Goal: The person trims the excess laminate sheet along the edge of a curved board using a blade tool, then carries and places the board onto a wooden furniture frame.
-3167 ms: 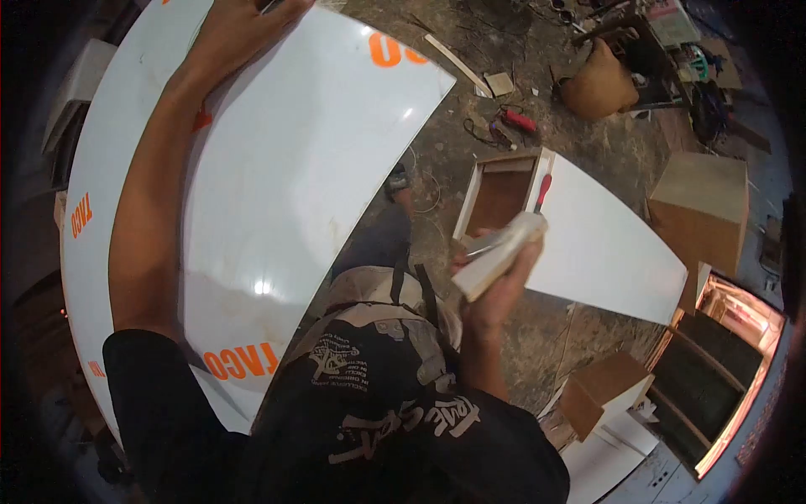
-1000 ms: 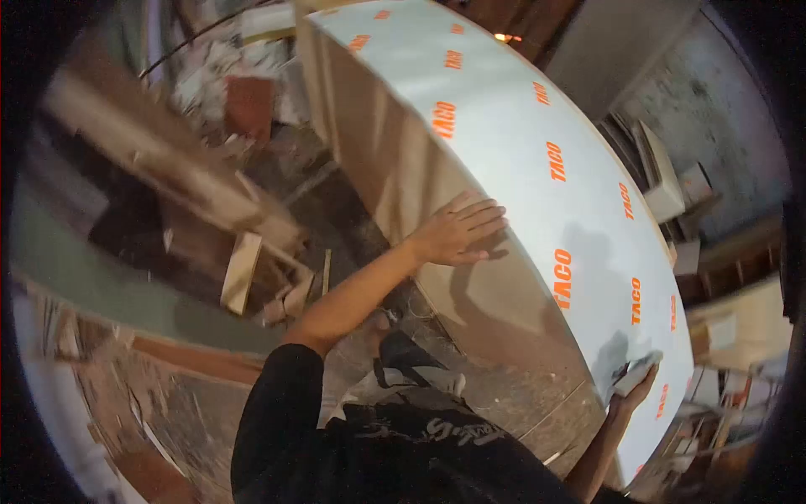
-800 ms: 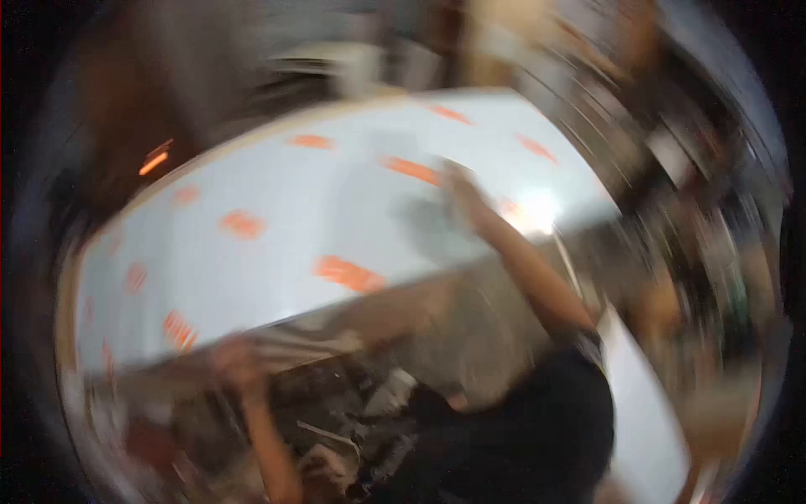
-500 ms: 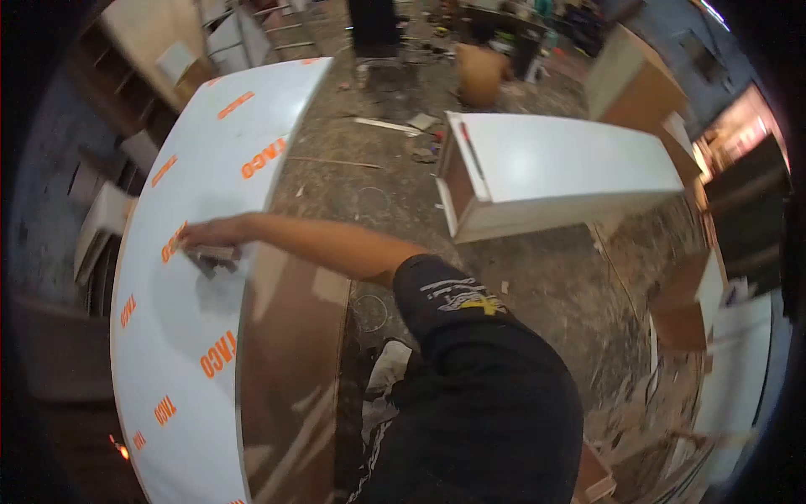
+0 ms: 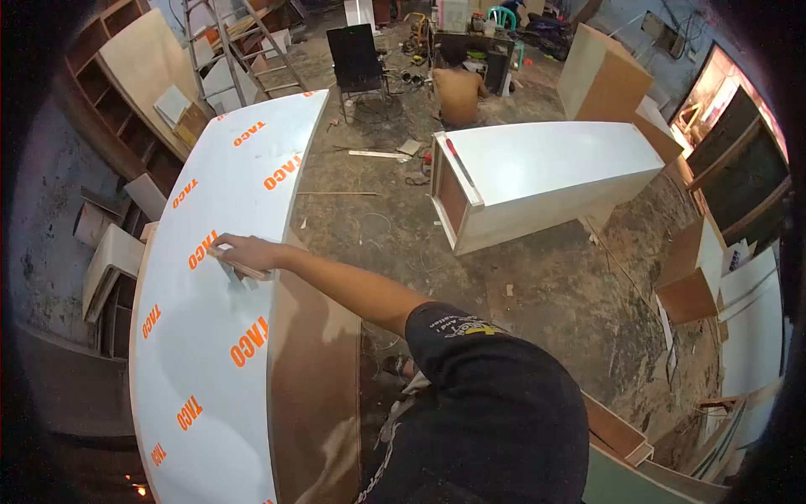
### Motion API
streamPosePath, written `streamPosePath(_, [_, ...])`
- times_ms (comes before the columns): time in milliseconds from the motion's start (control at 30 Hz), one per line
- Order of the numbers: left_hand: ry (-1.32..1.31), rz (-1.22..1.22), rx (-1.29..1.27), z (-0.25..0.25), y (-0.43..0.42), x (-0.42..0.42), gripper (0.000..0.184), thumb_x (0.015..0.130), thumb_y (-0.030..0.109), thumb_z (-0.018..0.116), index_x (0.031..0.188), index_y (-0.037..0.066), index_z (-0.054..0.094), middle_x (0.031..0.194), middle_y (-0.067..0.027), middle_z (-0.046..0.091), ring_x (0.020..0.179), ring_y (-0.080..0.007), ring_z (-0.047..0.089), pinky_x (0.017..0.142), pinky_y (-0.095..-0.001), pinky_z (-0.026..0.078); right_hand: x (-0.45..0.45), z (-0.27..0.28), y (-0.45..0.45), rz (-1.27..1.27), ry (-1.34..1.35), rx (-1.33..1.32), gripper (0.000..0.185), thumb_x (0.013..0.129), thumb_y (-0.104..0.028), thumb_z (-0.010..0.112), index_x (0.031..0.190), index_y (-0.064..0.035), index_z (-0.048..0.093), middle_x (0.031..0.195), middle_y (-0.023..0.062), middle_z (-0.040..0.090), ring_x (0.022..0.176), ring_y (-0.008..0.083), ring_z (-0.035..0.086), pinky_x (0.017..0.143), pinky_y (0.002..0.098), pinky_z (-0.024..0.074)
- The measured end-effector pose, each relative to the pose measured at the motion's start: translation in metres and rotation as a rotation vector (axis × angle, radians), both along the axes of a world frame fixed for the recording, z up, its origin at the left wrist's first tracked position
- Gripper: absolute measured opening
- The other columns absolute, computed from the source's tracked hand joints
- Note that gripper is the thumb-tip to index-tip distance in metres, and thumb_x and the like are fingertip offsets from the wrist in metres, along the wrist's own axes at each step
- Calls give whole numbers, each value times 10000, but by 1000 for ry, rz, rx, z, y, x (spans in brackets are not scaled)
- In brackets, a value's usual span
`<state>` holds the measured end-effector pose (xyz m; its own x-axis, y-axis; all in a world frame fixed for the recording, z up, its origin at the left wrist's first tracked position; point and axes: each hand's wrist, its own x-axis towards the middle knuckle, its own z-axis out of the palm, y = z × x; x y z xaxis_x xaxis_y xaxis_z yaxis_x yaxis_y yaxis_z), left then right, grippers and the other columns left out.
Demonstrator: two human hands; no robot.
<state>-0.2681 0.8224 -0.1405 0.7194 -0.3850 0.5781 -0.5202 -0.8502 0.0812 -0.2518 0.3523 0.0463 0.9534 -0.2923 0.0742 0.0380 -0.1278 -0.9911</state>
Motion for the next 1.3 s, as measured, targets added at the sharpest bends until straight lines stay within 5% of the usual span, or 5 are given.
streamPosePath(433, [-5, 80, 9, -1, 56, 20, 659, 845, 299, 742, 1426, 88, 516, 1482, -148, 510, 1378, -368, 462, 1158, -499, 367, 9, -13, 1, 0, -93, 47, 517, 1050, -376, 474, 1503, -144, 381, 910, 87, 613, 686, 145, 635, 635, 342, 534])
streamPosePath(533, [-6, 124, 26, -1, 87, 20, 671, 840, 299, 746, 1432, 88, 511, 1489, -150, 504, 1383, -372, 456, 1161, -501, 365, 7, -11, 0, -6, -36, 120, 562, 993, -346, 561, 1479, -112, 407, 920, 125, 607, 851, 207, 645, 705, 375, 540])
streamPosePath(667, [-13, 293, 49, 7, 172, 7, 688, 833, 299, 751, 1439, 88, 504, 1498, -153, 495, 1391, -378, 447, 1165, -504, 363, 31, -51, -18, -64, -263, -748, 606, 890, -306, 655, 1398, -26, 482, 1149, 199, 602, 1199, 320, 528, 949, 407, 482])
streamPosePath(967, [-55, 685, 14, 89, 318, -149, 664, 840, 280, 751, 1432, 87, 518, 1491, -164, 499, 1386, -385, 452, 1164, -503, 367, 17, -13, 35, 120, -106, -61, 442, 951, -417, 534, 1183, -41, 520, 957, 130, 559, 955, 255, 498, 792, 362, 438])
streamPosePath(1300, [-80, 784, -70, 118, 481, -172, 577, 978, 377, 503, 1453, 50, 488, 1499, -169, 495, 1439, -346, 404, 1159, -565, 298, 11, 20, 149, 134, 26, -140, 514, 1019, -541, 400, 945, -58, 562, 744, 55, 512, 684, 183, 465, 617, 311, 389])
